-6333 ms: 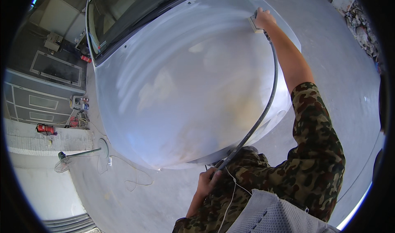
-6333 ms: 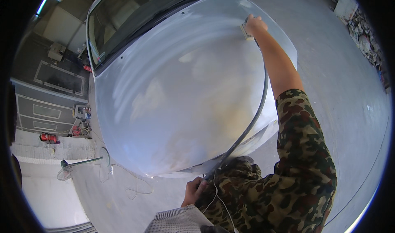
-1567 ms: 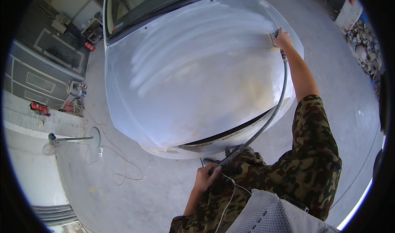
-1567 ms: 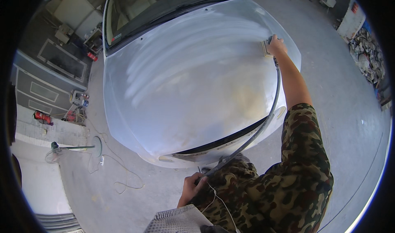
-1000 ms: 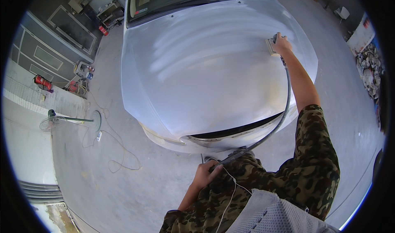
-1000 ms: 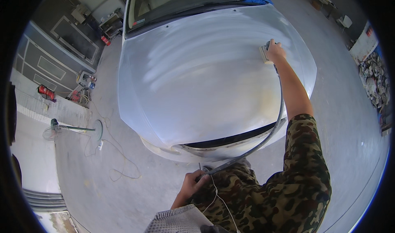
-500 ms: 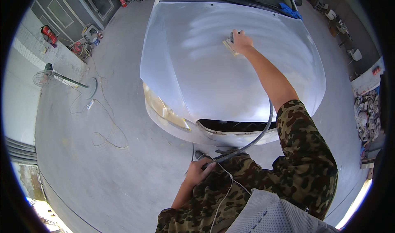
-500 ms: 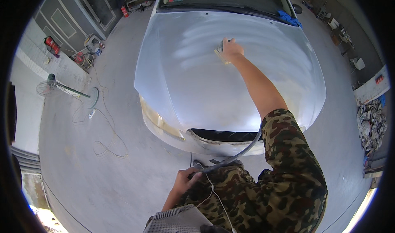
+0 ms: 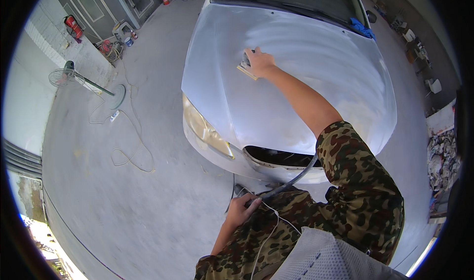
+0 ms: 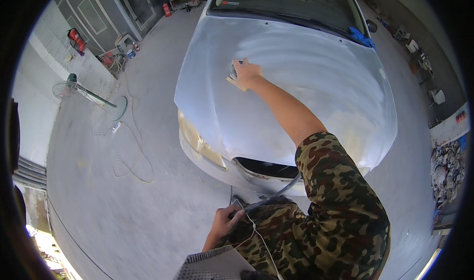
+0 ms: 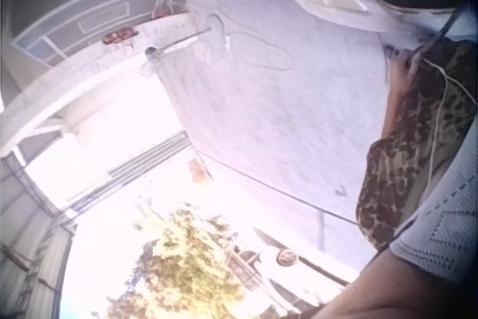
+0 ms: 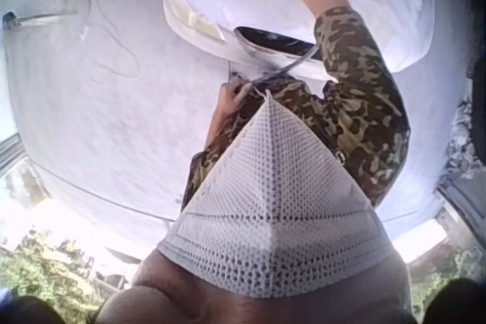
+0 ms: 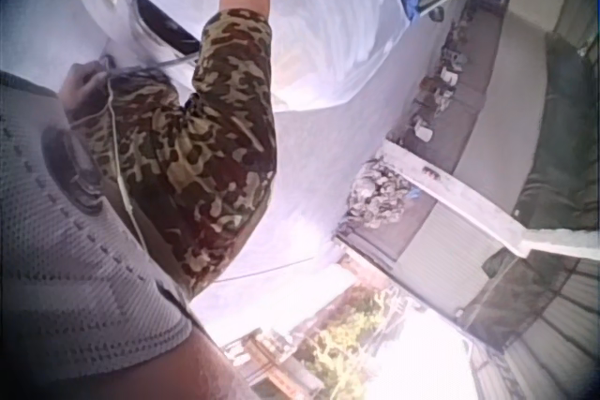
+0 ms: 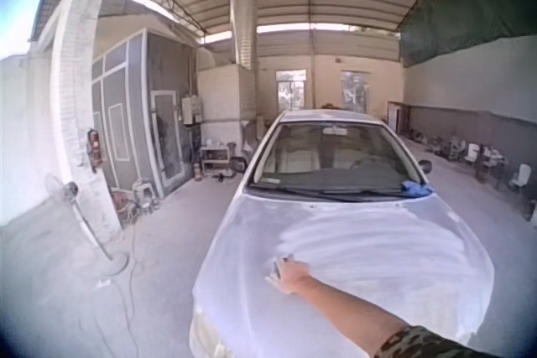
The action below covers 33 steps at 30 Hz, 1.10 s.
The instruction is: The person uses a pneumatic sanding block connected to a hose to sand the surface of a car hood. They move the sander in consistent strokes across the hood, covering the center and edges while maintaining contact with the surface.
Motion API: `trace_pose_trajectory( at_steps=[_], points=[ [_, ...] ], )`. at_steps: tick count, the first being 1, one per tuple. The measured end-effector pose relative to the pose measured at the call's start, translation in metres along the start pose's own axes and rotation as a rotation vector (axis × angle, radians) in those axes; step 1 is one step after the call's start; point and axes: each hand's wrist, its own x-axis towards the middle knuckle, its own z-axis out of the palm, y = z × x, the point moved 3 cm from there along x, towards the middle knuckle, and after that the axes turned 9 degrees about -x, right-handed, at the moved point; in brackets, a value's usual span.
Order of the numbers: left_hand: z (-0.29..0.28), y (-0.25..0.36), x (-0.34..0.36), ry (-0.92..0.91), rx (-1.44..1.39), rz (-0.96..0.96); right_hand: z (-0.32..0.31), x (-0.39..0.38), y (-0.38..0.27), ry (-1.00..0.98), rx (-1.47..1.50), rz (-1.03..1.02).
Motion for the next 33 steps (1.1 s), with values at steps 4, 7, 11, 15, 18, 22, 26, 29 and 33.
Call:
trace_pose_trajectory(
  at_steps=[4, 7, 11, 15, 18, 22, 26, 29, 33],
  points=[
    [0.012, 0.005, 0.025, -0.071, 0.026, 0.042, 0.006, -0.013, 0.047, 0.021, 0.059, 0.074],
    [0.025, 0.005, 0.05, -0.138, 0.071, 0.02, 0.013, -0.026, 0.111, 0.02, 0.065, 0.175],
    [0.047, 0.002, 0.084, -0.24, 0.11, 0.049, 0.037, -0.06, 0.206, 0.027, 0.091, 0.361],
    [0.068, 0.002, 0.115, -0.34, 0.127, 0.097, 0.055, -0.102, 0.302, 0.033, 0.107, 0.547],
    [0.085, 0.002, 0.13, -0.398, 0.174, 0.085, 0.072, -0.147, 0.361, 0.046, 0.096, 0.667],
    [0.098, -0.001, 0.142, -0.415, 0.199, 0.096, 0.086, -0.198, 0.423, 0.055, 0.131, 0.799],
    [0.111, -0.006, 0.15, -0.49, 0.221, 0.068, 0.107, -0.26, 0.476, 0.059, 0.124, 0.933],
    [0.115, -0.006, 0.158, -0.499, 0.237, 0.032, 0.125, -0.279, 0.511, 0.076, 0.119, 0.998],
    [0.119, -0.007, 0.158, -0.482, 0.228, 0.014, 0.142, -0.309, 0.547, 0.048, 0.076, 1.126]
  ],
)
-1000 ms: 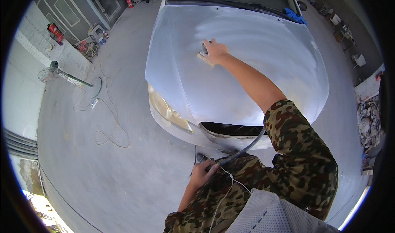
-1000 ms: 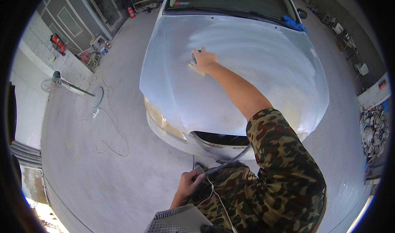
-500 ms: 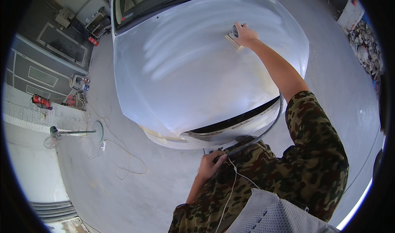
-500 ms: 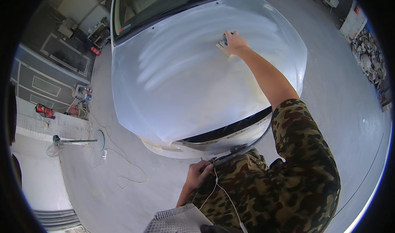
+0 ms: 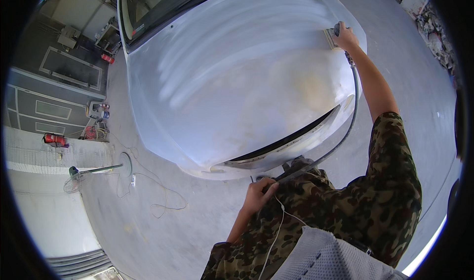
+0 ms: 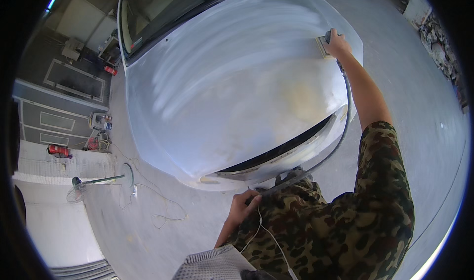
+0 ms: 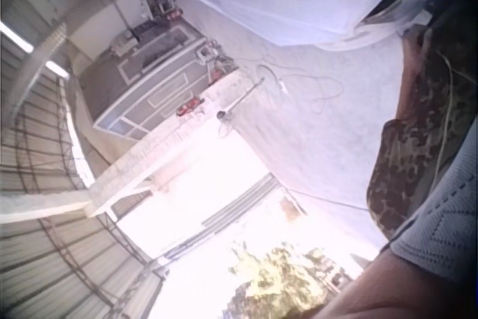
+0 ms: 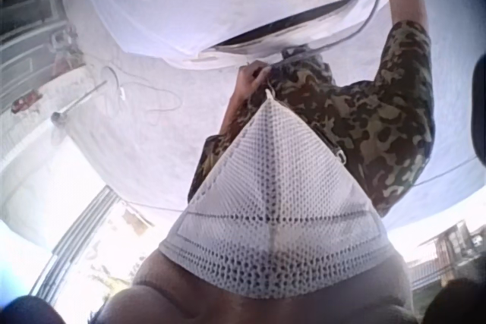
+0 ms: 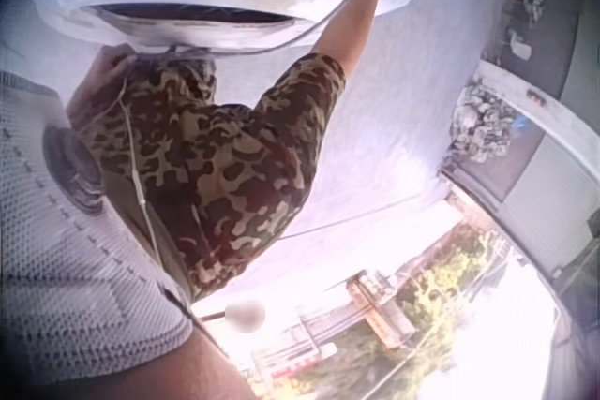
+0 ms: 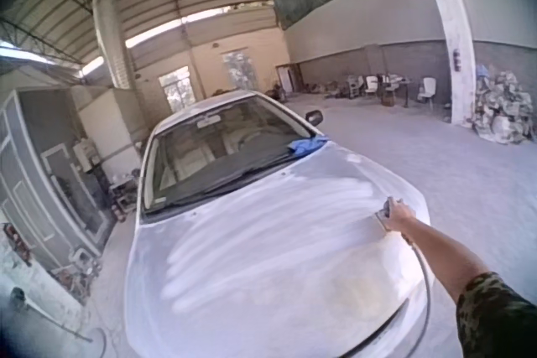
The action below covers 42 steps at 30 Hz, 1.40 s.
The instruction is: The person uses a pneumatic sanding block connected to a hose to sand the surface of a car hood. They move the sander in consistent strokes across the hood, covering the center and edges while maintaining contact with the surface.
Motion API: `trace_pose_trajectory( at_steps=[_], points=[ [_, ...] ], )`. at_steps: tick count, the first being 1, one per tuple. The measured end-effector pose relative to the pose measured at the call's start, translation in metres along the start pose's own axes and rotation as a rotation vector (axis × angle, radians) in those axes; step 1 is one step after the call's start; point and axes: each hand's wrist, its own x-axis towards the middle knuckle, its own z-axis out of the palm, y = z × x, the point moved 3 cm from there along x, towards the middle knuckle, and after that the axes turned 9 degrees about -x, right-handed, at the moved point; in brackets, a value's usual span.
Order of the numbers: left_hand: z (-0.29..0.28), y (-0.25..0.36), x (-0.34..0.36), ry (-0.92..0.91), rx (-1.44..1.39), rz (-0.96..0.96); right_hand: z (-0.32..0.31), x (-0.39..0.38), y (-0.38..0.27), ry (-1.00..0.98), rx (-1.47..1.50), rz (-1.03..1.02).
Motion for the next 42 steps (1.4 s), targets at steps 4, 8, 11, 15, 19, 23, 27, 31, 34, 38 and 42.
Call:
trace_pose_trajectory(
  at_steps=[4, 8, 11, 15, 19, 23, 27, 31, 34, 38, 42],
  points=[
    [0.0, 0.0, -0.005, 0.042, -0.017, 0.024, 0.003, -0.001, -0.001, -0.027, 0.01, -0.012],
    [-0.003, -0.008, -0.014, 0.036, -0.021, -0.021, -0.002, -0.022, -0.037, 0.004, -0.034, -0.124],
    [-0.013, -0.018, -0.014, 0.054, -0.025, -0.003, 0.001, -0.045, -0.094, 0.037, -0.043, -0.249],
    [-0.017, -0.028, -0.022, 0.077, -0.004, 0.028, -0.006, -0.083, -0.166, 0.053, -0.037, -0.419],
    [-0.025, -0.032, -0.037, 0.124, -0.019, 0.077, -0.016, -0.127, -0.245, 0.076, -0.039, -0.583],
    [-0.044, -0.025, -0.065, 0.178, -0.066, 0.054, -0.04, -0.169, -0.333, 0.063, -0.053, -0.703],
    [-0.05, -0.022, -0.101, 0.24, -0.108, 0.017, -0.053, -0.229, -0.398, 0.065, -0.048, -0.851],
    [-0.05, -0.018, -0.138, 0.346, -0.135, 0.022, -0.071, -0.291, -0.452, 0.045, -0.035, -1.015],
    [-0.052, -0.012, -0.16, 0.362, -0.161, -0.054, -0.082, -0.337, -0.486, 0.031, -0.015, -1.122],
    [-0.054, -0.001, -0.167, 0.375, -0.219, -0.055, -0.088, -0.386, -0.511, -0.009, 0.013, -1.238],
    [-0.055, 0.006, -0.158, 0.372, -0.192, -0.017, -0.091, -0.407, -0.511, -0.058, 0.002, -1.326]
  ],
)
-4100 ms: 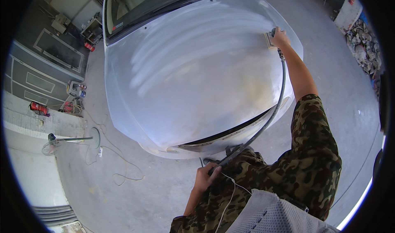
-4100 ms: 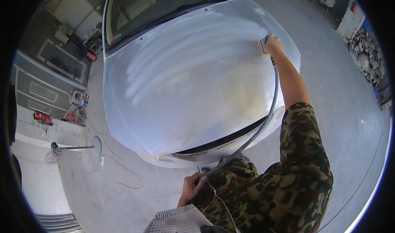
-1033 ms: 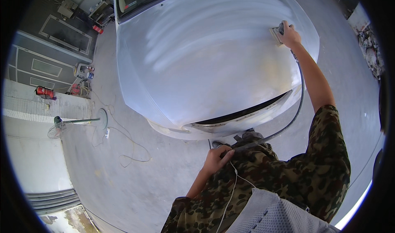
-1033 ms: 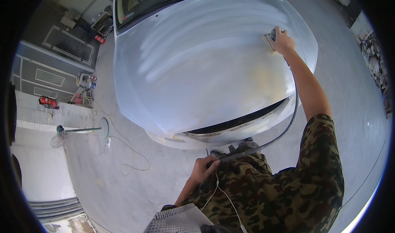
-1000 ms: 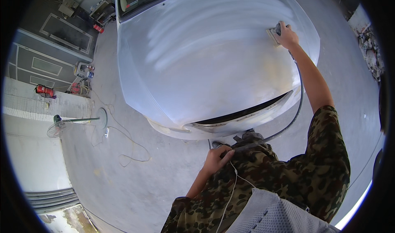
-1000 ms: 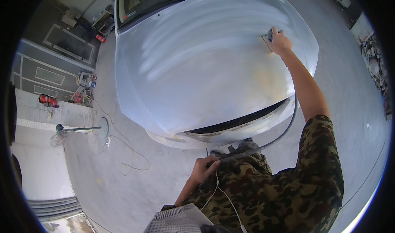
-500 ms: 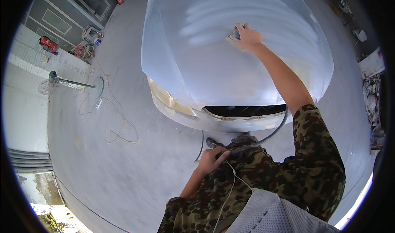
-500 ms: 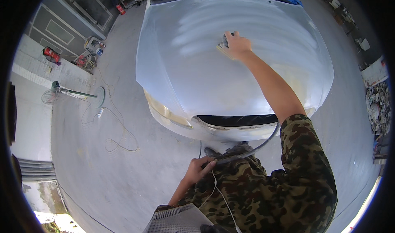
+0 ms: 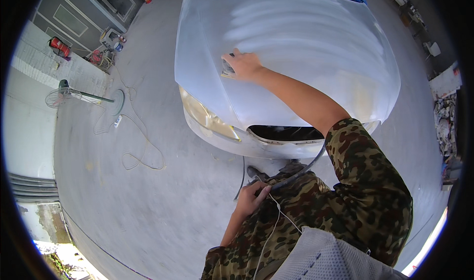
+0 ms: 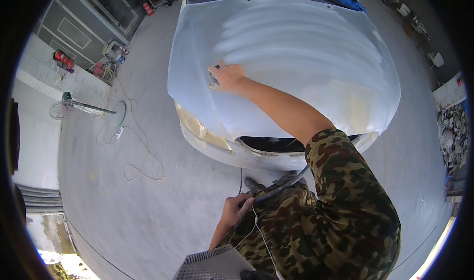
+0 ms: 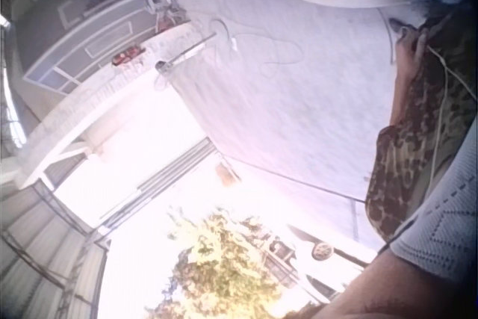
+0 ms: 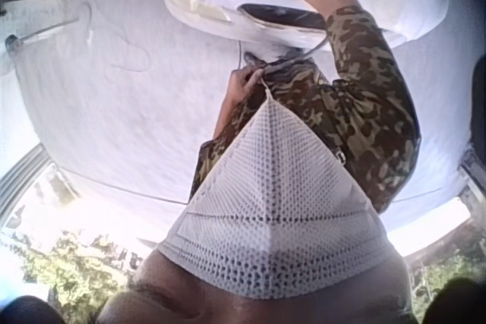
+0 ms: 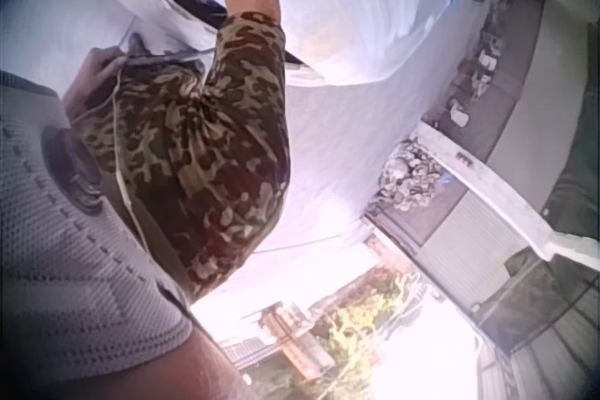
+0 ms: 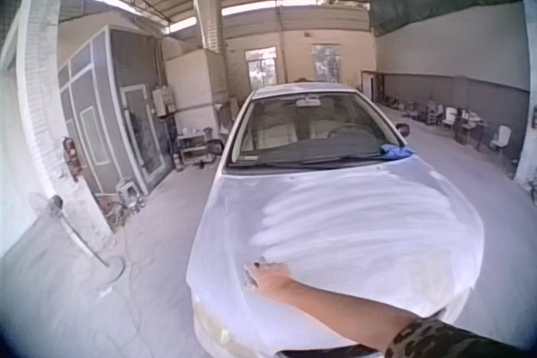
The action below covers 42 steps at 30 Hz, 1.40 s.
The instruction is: The person uses a pneumatic sanding block connected to a hose to sand the surface of a car hood. They move the sander in consistent strokes across the hood, covering the center and edges while maintaining contact with the surface.
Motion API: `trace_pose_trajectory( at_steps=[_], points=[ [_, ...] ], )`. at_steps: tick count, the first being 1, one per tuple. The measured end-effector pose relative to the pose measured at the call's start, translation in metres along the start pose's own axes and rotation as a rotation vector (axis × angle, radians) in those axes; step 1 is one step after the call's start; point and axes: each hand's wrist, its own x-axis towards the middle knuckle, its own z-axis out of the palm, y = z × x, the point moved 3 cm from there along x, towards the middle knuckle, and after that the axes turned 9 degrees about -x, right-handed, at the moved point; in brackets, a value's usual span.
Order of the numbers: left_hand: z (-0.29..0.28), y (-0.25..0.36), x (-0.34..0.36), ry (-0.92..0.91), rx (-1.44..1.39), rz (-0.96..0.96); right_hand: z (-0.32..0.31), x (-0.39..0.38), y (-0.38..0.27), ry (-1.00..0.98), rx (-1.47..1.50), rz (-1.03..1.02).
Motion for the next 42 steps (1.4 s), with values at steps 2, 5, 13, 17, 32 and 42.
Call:
trace_pose_trajectory(
  at_steps=[2, 5, 13, 17, 32, 42],
  points=[
    [0.0, 0.005, 0.001, -0.012, -0.008, 0.0, -0.006, -0.004, 0.007, -0.003, 0.013, 0.005],
    [0.008, 0.004, 0.012, -0.039, 0.012, -0.013, -0.007, -0.02, 0.038, 0.021, 0.053, 0.065],
    [0.032, -0.004, 0.052, -0.17, 0.13, -0.03, 0.003, -0.091, 0.204, 0.008, 0.016, 0.483],
    [0.048, -0.024, 0.077, -0.243, 0.144, 0.011, 0.035, -0.14, 0.296, 0.031, 0.032, 0.739],
    [0.057, -0.032, 0.075, -0.222, 0.087, 0.017, 0.049, -0.126, 0.331, 0.002, -0.052, 0.782],
    [0.033, -0.004, 0.037, -0.071, 0.063, -0.075, 0.005, -0.001, 0.139, 0.018, -0.014, 0.317]
  ],
)
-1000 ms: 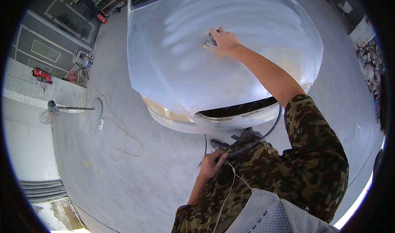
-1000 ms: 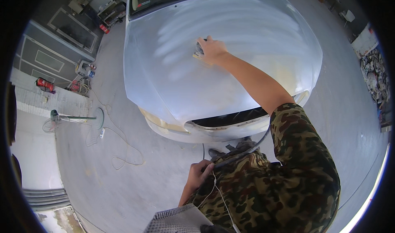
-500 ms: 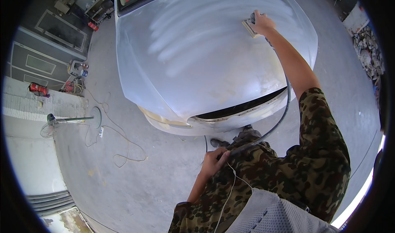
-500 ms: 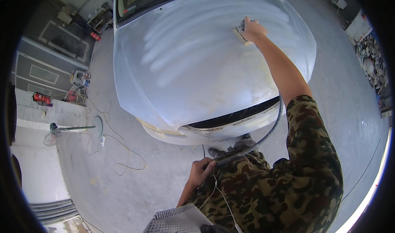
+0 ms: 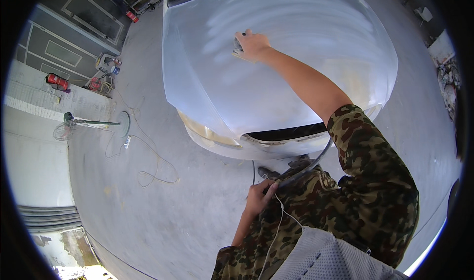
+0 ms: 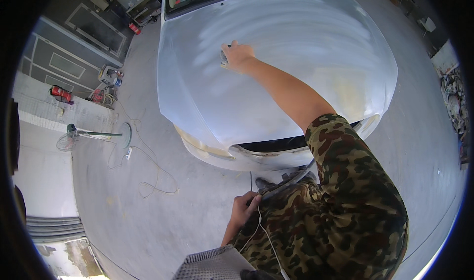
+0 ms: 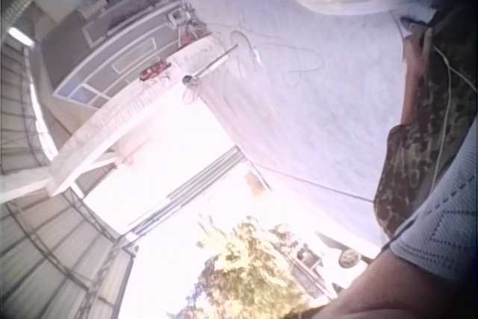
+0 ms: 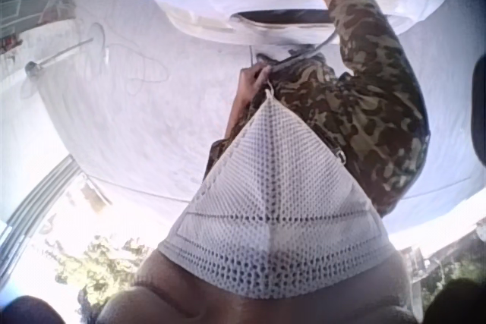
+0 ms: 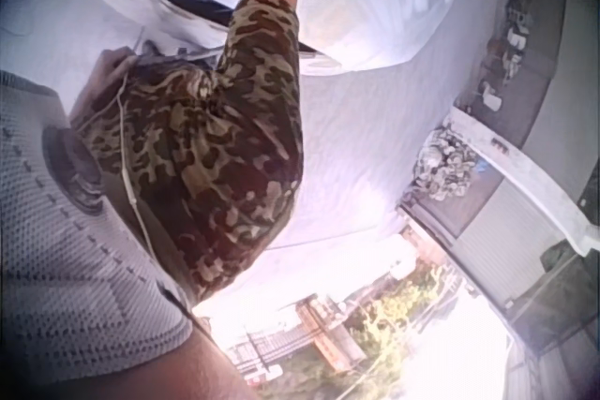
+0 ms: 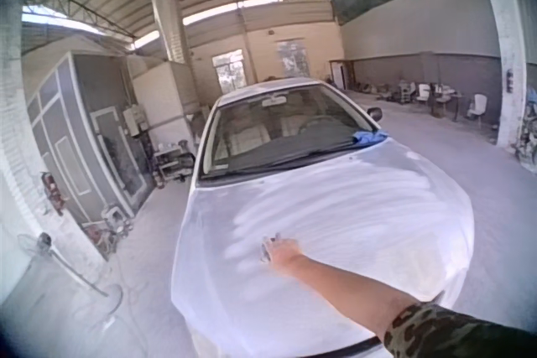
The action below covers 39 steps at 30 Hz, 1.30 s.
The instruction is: The person uses a pneumatic sanding block connected to a hose to sand the surface of a car hood. They move the sander in consistent strokes across the hood, covering the center and edges while maintaining contact with the surface.
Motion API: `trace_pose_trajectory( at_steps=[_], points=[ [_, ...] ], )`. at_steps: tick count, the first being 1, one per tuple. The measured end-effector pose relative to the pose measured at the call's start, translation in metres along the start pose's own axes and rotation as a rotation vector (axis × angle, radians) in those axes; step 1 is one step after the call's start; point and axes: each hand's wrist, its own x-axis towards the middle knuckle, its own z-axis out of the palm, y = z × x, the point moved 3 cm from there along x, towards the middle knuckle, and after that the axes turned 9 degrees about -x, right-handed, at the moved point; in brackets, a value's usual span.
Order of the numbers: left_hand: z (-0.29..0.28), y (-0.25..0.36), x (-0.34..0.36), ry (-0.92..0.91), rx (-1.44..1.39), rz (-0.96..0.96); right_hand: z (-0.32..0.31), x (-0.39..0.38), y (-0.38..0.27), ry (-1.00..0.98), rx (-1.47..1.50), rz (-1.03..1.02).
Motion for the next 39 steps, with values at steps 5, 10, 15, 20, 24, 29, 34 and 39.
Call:
trace_pose_trajectory(
  at_steps=[5, 10, 15, 20, 24, 29, 34, 39],
  points=[
    [0.001, 0.002, -0.009, 0.064, -0.051, 0.033, 0.002, 0.003, -0.045, -0.051, 0.002, -0.086],
    [0.003, -0.011, 0.001, 0.064, -0.065, 0.055, 0.014, -0.013, 0.001, -0.031, 0.012, -0.001],
    [0.014, -0.025, 0.026, -0.07, -0.04, 0.041, 0.038, -0.059, 0.116, 0.008, 0.009, 0.221],
    [0.017, -0.031, 0.044, -0.128, 0.032, 0.038, 0.045, -0.103, 0.25, 0.002, -0.005, 0.557],
    [0.018, -0.038, 0.048, -0.169, 0.023, 0.04, 0.054, -0.137, 0.314, 0.015, -0.034, 0.715],
    [0.018, -0.04, 0.053, -0.207, 0.041, 0.068, 0.058, -0.143, 0.308, 0.016, -0.081, 0.684],
    [0.016, -0.032, 0.054, -0.217, 0.038, 0.083, 0.05, -0.12, 0.224, 0.011, -0.05, 0.483],
    [0.008, -0.03, 0.042, -0.188, 0.05, 0.077, 0.04, -0.097, 0.121, 0.051, -0.017, 0.256]
  ],
)
